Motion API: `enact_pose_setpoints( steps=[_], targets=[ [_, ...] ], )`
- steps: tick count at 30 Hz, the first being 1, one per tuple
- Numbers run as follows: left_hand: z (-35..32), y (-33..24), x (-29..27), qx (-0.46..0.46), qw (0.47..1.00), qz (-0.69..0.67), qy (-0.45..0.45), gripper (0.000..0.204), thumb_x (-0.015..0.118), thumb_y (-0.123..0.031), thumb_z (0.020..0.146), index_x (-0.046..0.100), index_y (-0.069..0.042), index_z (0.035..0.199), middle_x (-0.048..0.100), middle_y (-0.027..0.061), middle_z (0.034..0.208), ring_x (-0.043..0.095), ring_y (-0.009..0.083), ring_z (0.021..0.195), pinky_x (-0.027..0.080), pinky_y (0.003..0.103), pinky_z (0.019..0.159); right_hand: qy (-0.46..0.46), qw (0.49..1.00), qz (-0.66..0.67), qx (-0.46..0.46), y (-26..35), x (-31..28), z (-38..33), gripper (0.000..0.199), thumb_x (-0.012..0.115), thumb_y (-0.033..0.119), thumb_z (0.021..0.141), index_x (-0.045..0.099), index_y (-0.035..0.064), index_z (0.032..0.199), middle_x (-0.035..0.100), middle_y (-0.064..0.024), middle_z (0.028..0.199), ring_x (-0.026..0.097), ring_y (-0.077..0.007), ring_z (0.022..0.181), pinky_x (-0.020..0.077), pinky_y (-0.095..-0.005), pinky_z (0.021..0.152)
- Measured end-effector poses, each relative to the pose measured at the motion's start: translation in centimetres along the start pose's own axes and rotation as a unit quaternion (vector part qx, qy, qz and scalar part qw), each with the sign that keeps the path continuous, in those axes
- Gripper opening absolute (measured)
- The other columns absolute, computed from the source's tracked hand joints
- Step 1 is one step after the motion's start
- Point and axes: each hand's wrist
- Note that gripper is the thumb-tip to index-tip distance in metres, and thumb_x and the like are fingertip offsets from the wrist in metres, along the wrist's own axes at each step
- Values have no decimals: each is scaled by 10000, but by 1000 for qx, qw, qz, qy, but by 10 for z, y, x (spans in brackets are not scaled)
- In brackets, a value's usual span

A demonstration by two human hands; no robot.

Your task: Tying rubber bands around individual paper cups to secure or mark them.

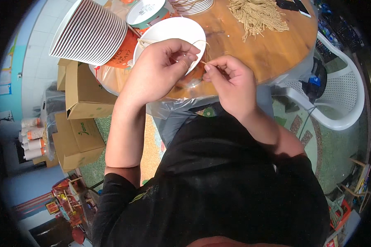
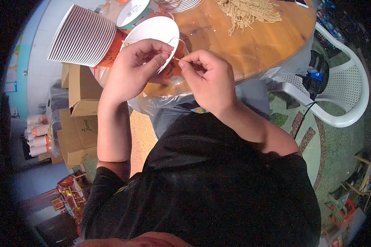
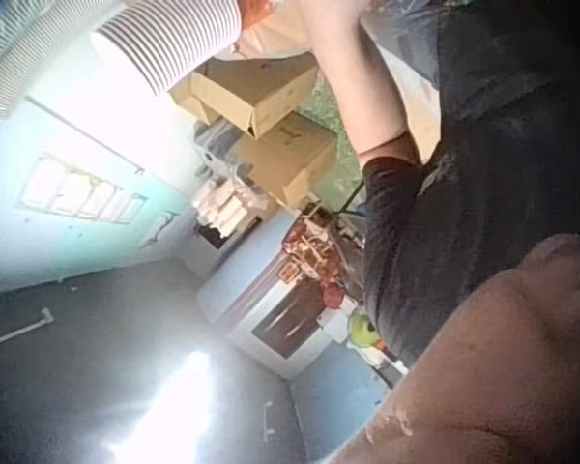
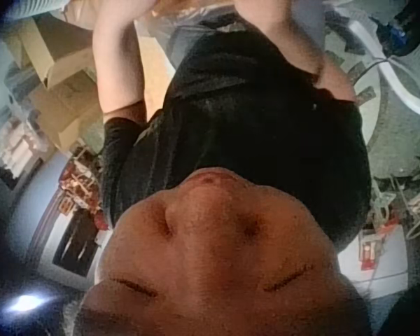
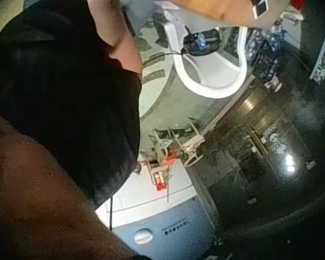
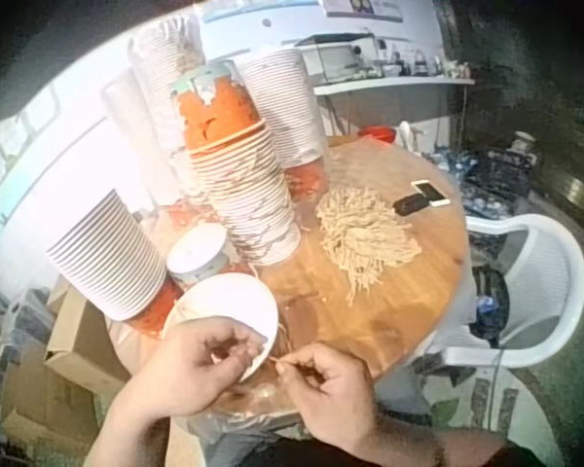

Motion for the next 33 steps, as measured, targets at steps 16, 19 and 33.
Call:
enact_pose_setpoints(
  steps=[16, 19, 33],
  targets=[
    [6, 3, -7, 2, 998, 24, 51, 257, 676, -126, 1156, 736, 39, 1343, 795, 47, 1118, 765, 102, 959, 682, 282, 800, -4, 998, -46, -33, 12, 6, 6, 66, 742, 17, 1095, 756, -44, 1117, 783, -36, 971, 716, -66, 886, 585, -244, 815],
    [7, 5, -9, 1, 997, 16, 71, 254, 670, -115, 1157, 736, 44, 1343, 796, 46, 1102, 764, 102, 952, 678, 278, 798, -3, 997, -60, -37, 11, 5, 6, 60, 749, 12, 1088, 757, -46, 1105, 775, -28, 958, 700, -58, 867, 574, -241, 796],
    [4, -6, 3, 1, 999, 44, 23, 163, 640, -129, 1177, 681, 23, 1221, 734, 13, 1078, 737, 94, 963, 698, 301, 795, -48, 994, 90, -48, 13, 1, 14, 105, 788, -15, 1031, 752, -39, 1127, 791, -54, 972, 740, -95, 854, 602, -246, 780]
  ],
)
Point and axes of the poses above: each hand's wrist, its own z-axis towards the middle knuckle, its own x-axis out of the palm, y = z × x
